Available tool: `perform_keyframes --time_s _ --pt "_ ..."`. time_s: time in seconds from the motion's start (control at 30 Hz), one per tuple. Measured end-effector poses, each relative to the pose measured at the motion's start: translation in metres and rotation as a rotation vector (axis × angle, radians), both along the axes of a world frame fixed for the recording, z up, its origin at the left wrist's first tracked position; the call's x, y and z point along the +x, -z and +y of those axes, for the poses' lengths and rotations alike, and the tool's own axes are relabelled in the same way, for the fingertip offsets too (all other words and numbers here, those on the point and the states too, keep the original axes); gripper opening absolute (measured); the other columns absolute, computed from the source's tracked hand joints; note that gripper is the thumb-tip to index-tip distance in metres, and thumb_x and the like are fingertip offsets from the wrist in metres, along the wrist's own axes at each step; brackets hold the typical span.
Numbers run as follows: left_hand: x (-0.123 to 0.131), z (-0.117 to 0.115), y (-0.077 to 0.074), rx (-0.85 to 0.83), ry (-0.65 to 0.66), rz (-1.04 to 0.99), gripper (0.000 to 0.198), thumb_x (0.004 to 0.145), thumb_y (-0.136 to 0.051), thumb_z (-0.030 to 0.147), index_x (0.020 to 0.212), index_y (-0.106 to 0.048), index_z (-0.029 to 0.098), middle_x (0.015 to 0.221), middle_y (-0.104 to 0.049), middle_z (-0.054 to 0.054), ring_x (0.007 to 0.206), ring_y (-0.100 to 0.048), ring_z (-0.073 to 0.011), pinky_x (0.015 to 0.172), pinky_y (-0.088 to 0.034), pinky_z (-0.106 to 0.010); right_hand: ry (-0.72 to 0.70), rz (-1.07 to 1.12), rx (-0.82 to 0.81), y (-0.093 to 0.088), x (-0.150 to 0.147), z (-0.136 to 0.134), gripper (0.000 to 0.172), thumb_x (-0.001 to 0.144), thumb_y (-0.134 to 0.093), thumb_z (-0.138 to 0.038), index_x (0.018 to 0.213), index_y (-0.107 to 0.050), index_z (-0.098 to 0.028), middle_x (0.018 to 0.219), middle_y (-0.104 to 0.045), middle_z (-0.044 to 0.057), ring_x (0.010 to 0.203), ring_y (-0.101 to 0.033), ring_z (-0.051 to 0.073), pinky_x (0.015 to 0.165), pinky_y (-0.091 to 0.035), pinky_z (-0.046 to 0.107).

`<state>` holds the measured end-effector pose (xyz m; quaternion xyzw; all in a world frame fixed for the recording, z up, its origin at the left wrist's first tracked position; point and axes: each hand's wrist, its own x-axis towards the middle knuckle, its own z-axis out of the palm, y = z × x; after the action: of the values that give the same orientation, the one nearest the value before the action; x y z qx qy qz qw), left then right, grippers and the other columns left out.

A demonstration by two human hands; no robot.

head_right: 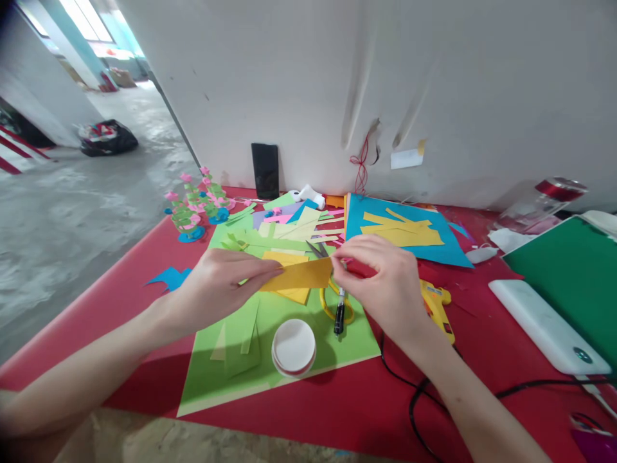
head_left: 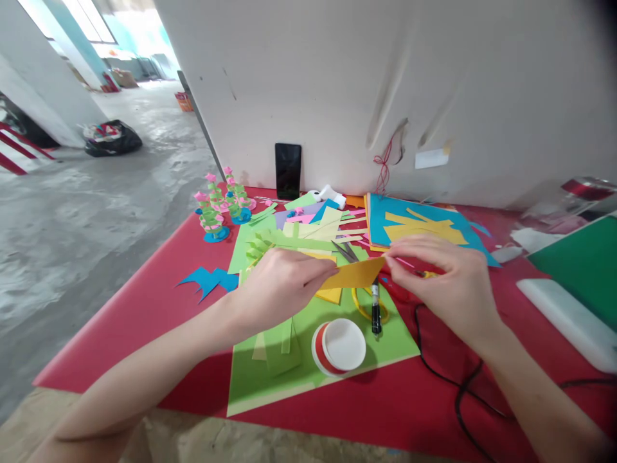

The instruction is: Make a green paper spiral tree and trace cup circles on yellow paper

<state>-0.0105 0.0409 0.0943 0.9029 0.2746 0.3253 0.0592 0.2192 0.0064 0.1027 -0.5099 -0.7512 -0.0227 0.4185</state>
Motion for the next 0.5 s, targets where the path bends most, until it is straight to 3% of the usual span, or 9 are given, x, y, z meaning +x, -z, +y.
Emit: perform_keyframes --time_s 0.17,0.23,0.33,0.5 --pt "-0.013 0.002 -0.009 -0.022 -0.067 -0.039 0.019 0.084 -0.05 0.025 0.077 -0.067 0.021 0.065 -0.067 0.0 0.054 -0.06 -0.0114 0.048 -0.042 -0.02 0.21 0.047 0.061 0.001 0.02 0.006 0.003 0.073 -0.06 -0.019 0.072 -0.064 -0.019 0.077 -0.067 0.005 0.072 -0.062 0.02 0.071 -0.05 0.035" --pt "-0.011 0.003 -0.008 -0.056 -0.044 -0.042 0.018 0.083 -0.051 0.024 0.078 -0.067 0.02 0.067 -0.068 -0.001 0.054 -0.06 -0.0111 0.049 -0.041 -0.02 0.12 0.048 0.023 -0.004 0.007 0.004 0.006 0.075 -0.059 -0.019 0.079 -0.064 -0.02 0.083 -0.066 0.003 0.08 -0.061 0.018 0.077 -0.048 0.033" --pt "-0.003 0.004 -0.005 -0.099 0.008 -0.035 0.017 0.084 -0.051 0.023 0.079 -0.067 0.018 0.066 -0.067 -0.001 0.052 -0.058 -0.0093 0.047 -0.038 -0.019 -0.125 0.026 -0.079 -0.01 -0.023 0.0 0.012 0.074 -0.059 -0.016 0.086 -0.062 -0.019 0.09 -0.064 0.002 0.089 -0.058 0.016 0.082 -0.046 0.03" --pt "0.008 0.002 0.0 -0.109 0.06 -0.009 0.018 0.084 -0.05 0.021 0.079 -0.067 0.016 0.058 -0.063 0.001 0.047 -0.054 -0.0075 0.045 -0.034 -0.019 -0.247 0.031 -0.122 -0.01 -0.05 0.001 0.008 0.072 -0.059 -0.011 0.072 -0.06 -0.018 0.074 -0.064 -0.001 0.072 -0.057 0.013 0.068 -0.047 0.026"
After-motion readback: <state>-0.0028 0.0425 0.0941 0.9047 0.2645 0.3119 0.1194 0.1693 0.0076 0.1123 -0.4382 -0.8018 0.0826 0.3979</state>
